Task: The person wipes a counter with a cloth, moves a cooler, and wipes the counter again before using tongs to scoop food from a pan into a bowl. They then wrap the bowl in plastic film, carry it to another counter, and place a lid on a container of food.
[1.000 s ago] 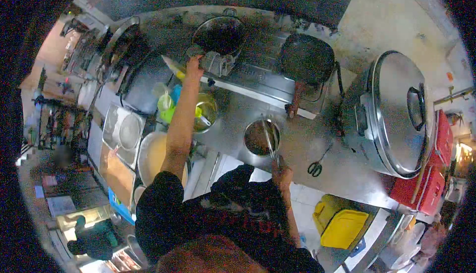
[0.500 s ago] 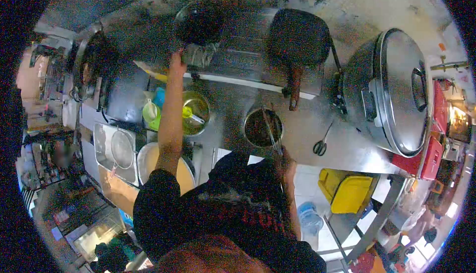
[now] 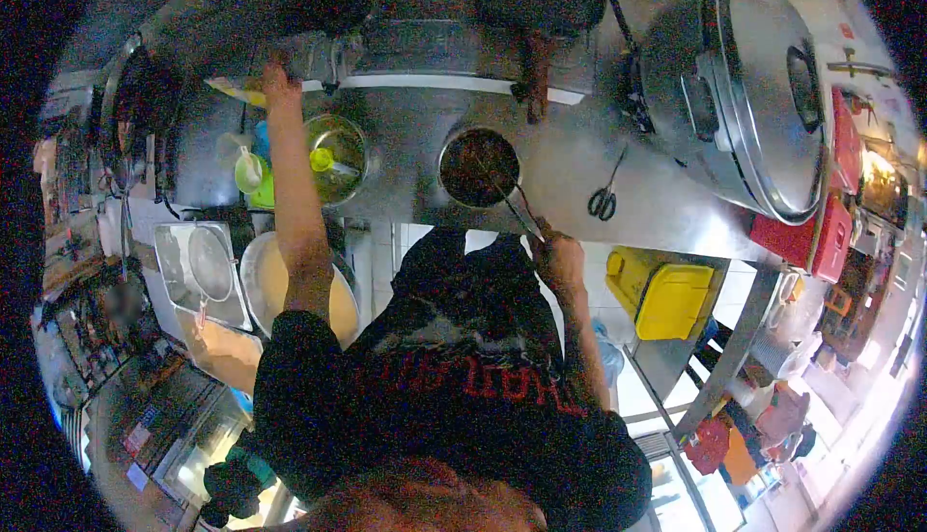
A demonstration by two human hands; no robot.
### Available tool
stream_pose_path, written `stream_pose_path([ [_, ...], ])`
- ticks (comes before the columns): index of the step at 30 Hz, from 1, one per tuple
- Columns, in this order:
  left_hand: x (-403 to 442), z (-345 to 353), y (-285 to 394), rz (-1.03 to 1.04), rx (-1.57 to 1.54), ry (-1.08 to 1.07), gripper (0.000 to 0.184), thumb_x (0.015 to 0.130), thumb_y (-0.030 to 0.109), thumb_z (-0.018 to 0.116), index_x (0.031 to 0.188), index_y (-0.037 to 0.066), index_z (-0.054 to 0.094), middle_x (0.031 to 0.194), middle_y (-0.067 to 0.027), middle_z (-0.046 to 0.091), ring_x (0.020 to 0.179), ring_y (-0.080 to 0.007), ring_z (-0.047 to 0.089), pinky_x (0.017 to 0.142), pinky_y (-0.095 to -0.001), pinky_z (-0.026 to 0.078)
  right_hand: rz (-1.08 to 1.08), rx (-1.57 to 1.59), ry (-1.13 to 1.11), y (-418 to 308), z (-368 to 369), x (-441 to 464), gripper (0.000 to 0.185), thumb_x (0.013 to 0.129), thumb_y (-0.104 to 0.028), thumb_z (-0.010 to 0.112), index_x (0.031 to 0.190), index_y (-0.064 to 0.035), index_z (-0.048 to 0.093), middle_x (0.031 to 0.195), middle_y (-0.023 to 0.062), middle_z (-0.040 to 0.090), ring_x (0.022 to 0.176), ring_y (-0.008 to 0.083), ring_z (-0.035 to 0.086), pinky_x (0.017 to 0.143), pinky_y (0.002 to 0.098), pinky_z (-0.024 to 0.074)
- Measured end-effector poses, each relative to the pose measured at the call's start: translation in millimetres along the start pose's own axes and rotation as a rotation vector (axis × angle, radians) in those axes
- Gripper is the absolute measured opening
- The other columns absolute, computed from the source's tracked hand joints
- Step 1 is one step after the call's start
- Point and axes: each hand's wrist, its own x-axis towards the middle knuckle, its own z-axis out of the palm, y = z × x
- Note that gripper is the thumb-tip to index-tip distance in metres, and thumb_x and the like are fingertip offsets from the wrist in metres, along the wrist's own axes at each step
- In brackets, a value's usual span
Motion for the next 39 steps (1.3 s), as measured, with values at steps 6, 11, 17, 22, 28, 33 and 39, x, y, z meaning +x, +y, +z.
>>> stream_pose_path([
  [6, -172, 32, 58, 0.129, -0.412, 0.101, 0.037, 0.096, 0.027, 0.052, 0.127, 0.007, 0.057, 0.124, -0.0107, 0.061, 0.112, -0.0281, 0.059, 0.100, -0.0449, 0.046, -0.153, -0.052, 0.038, 5, -11, -5, 0.031, 0.086, -0.021, 0.065, 0.114, -0.0078, 0.065, 0.089, 0.0223, 0.067, 0.085, 0.0434, 0.064, 0.073, 0.0498, 0.0502],
  [11, -306, 7, 20, 0.061, -0.369, 0.283, 0.039, 0.097, 0.025, 0.054, 0.129, 0.002, 0.054, 0.126, -0.0109, 0.059, 0.114, -0.0281, 0.057, 0.102, -0.0457, 0.043, -0.202, -0.094, -0.054, 16, 21, 3, 0.032, 0.084, -0.020, 0.066, 0.114, -0.0087, 0.065, 0.093, 0.0244, 0.065, 0.087, 0.0443, 0.062, 0.075, 0.0516, 0.0490],
  [17, -414, -37, -64, -0.045, -0.076, 0.307, 0.044, 0.091, 0.023, 0.063, 0.124, -0.004, 0.055, 0.123, -0.0129, 0.059, 0.110, -0.0261, 0.057, 0.097, -0.0407, 0.046, -0.314, -0.152, 0.011, 31, -10, -16, 0.038, 0.084, -0.023, 0.067, 0.120, -0.0112, 0.062, 0.083, 0.0217, 0.066, 0.076, 0.0410, 0.064, 0.064, 0.0489, 0.0499],
  [22, -446, -39, -105, -0.147, -0.029, 0.332, 0.043, 0.089, 0.022, 0.068, 0.118, -0.007, 0.057, 0.119, -0.0140, 0.061, 0.105, -0.0231, 0.057, 0.094, -0.0358, 0.046, -0.283, -0.092, 0.052, 41, -19, -26, 0.040, 0.086, -0.024, 0.066, 0.123, -0.0101, 0.060, 0.072, 0.0177, 0.065, 0.066, 0.0386, 0.063, 0.061, 0.0478, 0.0492],
  [28, -446, -30, -122, -0.036, 0.278, 0.164, 0.041, 0.088, 0.020, 0.067, 0.116, -0.010, 0.060, 0.115, -0.0173, 0.065, 0.105, -0.0220, 0.058, 0.093, -0.0333, 0.043, -0.278, -0.099, 0.098, 62, -7, -32, 0.039, 0.086, -0.021, 0.067, 0.123, -0.0094, 0.060, 0.072, 0.0184, 0.064, 0.065, 0.0373, 0.063, 0.059, 0.0462, 0.0483],
  [33, -410, -39, -130, 0.164, 0.669, 0.082, 0.040, 0.085, 0.024, 0.066, 0.105, -0.011, 0.059, 0.086, -0.0275, 0.068, 0.073, -0.0341, 0.067, 0.067, -0.0415, 0.050, -0.310, -0.132, 0.202, 74, 4, -34, 0.040, 0.086, -0.018, 0.065, 0.125, -0.0097, 0.059, 0.074, 0.0209, 0.064, 0.067, 0.0384, 0.064, 0.059, 0.0456, 0.0489],
  [39, -398, -4, -91, 0.372, 1.101, 0.108, 0.038, 0.083, 0.025, 0.063, 0.094, -0.011, 0.059, 0.077, -0.0316, 0.064, 0.078, -0.0478, 0.064, 0.070, -0.0541, 0.051, -0.234, 0.111, 0.183, 12, -34, -24, 0.038, 0.089, -0.021, 0.065, 0.124, -0.0056, 0.061, 0.085, 0.0241, 0.066, 0.070, 0.0347, 0.067, 0.065, 0.0417, 0.0521],
])
